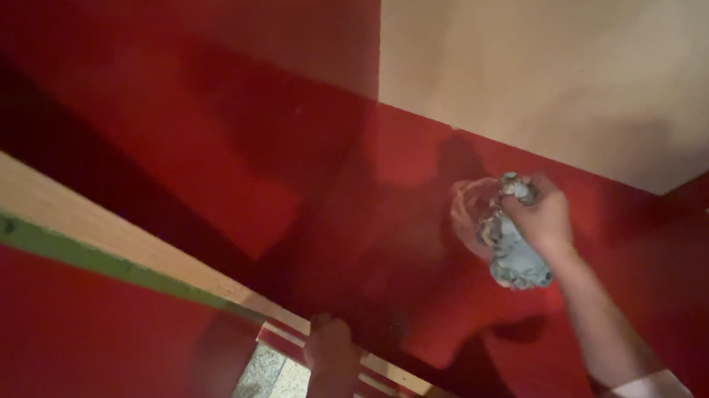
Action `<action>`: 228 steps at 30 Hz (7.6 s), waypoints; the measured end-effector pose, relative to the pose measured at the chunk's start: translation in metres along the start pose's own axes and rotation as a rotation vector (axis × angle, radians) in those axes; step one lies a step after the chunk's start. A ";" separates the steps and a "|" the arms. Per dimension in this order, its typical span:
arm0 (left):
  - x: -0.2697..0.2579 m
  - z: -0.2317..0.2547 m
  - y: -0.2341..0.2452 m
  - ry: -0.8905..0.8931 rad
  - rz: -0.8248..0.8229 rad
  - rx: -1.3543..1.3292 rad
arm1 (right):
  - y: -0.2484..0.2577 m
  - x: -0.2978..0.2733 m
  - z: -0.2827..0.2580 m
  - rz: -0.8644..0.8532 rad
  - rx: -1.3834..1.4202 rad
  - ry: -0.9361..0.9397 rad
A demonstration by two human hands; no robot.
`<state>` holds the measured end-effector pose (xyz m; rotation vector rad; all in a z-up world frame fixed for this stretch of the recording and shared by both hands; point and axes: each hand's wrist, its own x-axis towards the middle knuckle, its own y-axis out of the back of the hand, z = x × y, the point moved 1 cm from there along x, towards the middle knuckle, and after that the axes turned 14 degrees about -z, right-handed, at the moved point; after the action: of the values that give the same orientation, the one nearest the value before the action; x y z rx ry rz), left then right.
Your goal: The person wipes a red-painted wall with a cloth, focusing on the corner and the area around a plastic bag. They repeatedly rub the same sections while a smartphone rests on the wall nearby.
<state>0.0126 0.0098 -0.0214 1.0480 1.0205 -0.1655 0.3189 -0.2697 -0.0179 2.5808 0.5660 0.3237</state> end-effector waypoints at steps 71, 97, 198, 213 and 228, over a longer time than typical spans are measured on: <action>0.024 -0.018 -0.020 -0.129 0.132 0.102 | -0.210 -0.124 -0.078 -0.742 -0.600 0.164; 0.025 -0.011 -0.011 -0.056 -0.012 0.144 | -0.028 -0.008 -0.035 -0.020 -0.409 -0.107; -0.054 0.161 -0.023 -0.901 0.229 -0.342 | -0.048 -0.202 0.074 0.073 0.819 -0.212; -0.049 0.172 -0.052 -0.598 0.171 -0.285 | 0.230 -0.283 0.215 0.812 1.139 -0.666; -0.051 0.151 -0.049 -0.564 0.177 -0.377 | 0.189 -0.296 0.204 0.895 0.949 -0.648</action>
<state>0.0504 -0.1511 0.0024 0.6813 0.4208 -0.1079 0.1850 -0.6341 -0.1357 3.3964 -0.9187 -0.6728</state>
